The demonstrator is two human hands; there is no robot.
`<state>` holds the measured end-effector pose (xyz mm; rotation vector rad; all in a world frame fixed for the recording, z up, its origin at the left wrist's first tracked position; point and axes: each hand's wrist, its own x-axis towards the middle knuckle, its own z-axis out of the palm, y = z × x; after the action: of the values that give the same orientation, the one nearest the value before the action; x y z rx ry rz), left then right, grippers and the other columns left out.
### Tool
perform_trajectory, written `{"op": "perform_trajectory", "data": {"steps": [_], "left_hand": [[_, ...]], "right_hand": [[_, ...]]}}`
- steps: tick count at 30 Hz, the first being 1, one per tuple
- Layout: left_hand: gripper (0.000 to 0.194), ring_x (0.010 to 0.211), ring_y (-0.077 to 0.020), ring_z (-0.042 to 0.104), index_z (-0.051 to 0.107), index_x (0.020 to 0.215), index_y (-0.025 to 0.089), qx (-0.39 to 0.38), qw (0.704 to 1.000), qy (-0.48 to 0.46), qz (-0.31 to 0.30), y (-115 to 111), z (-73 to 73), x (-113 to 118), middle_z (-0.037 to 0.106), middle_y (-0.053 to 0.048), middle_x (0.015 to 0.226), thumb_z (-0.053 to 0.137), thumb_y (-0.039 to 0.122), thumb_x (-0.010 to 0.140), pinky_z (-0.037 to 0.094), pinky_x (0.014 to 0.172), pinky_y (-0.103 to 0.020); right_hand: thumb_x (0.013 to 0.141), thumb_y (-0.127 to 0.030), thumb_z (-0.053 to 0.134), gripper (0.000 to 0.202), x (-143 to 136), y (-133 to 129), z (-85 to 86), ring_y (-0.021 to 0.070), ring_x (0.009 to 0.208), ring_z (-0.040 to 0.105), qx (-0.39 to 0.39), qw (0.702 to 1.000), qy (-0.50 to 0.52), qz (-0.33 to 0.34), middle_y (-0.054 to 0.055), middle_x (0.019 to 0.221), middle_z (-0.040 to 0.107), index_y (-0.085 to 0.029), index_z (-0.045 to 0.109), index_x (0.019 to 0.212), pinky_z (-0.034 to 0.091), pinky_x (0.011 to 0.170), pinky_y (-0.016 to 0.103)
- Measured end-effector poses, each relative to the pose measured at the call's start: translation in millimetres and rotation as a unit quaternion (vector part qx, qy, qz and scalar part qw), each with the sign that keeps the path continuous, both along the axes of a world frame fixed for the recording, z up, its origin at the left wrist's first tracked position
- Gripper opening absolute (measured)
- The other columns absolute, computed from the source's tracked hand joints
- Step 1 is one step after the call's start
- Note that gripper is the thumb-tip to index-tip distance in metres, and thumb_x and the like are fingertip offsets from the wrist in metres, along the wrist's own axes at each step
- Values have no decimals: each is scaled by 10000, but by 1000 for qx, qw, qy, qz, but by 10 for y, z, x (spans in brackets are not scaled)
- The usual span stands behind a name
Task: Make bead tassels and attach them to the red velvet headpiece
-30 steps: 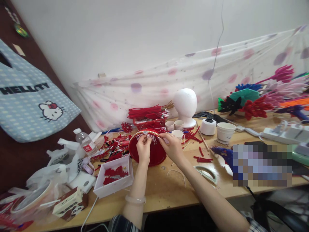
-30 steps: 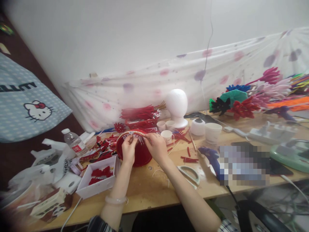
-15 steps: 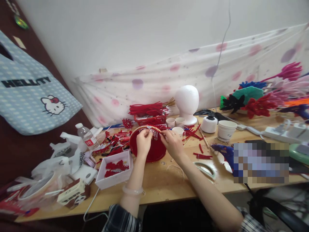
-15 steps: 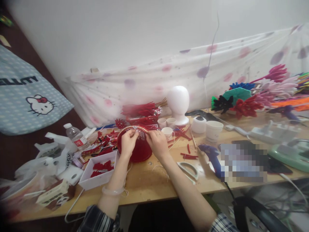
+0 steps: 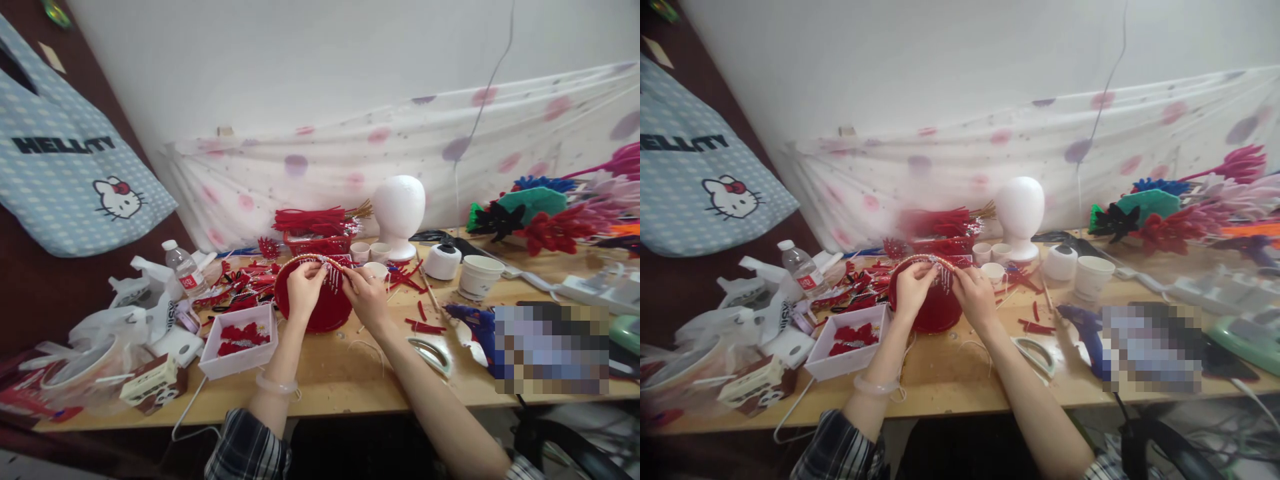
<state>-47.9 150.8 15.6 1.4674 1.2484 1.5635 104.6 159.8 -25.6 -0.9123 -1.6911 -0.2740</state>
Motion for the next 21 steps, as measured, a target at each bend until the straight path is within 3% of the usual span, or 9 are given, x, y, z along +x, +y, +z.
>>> {"op": "perform_trajectory", "data": {"steps": [9,13,16,19,21], "left_hand": [[252,970,-205,672,656,1122,161,94,988,122,31,-68,132,-195,682,-76,1139,637,344,950,573,859,-424],[190,1167,-270,599,710,998,201,161,970,178,48,-52,310,-340,698,-84,1146,762,195,815,423,1083,-505],[327,1207,-274,592,744,981,253,182,953,242,-9,39,449,-391,728,-65,1157,828,102,703,373,1138,-473],[161,1087,-237,660,729,987,199,175,937,294,-69,155,502,-398,740,-63,1095,765,234,834,466,1048,-483],[178,1032,-215,676,705,1012,172,171,929,315,-91,221,490,-400,726,-67,1092,667,325,930,520,976,-471]], "right_hand": [[1002,-328,572,199,41,-18,-20,178,887,676,-11,1000,13,-3,43,968,706,-184,683,1084,564,835,386],[1004,-352,573,210,41,-6,-28,172,893,677,-8,1000,10,-2,47,1017,704,-184,673,1079,573,828,378],[1007,-354,567,207,35,-3,-26,170,890,675,-5,1000,8,-2,48,1022,703,-188,672,1074,574,830,376],[1007,-339,565,200,32,-15,-10,170,885,676,-5,1000,5,0,43,995,704,-187,674,1078,572,832,378],[1002,-300,563,187,31,-26,5,180,875,677,-8,1000,2,0,48,962,707,-183,681,1086,568,823,385]]}}
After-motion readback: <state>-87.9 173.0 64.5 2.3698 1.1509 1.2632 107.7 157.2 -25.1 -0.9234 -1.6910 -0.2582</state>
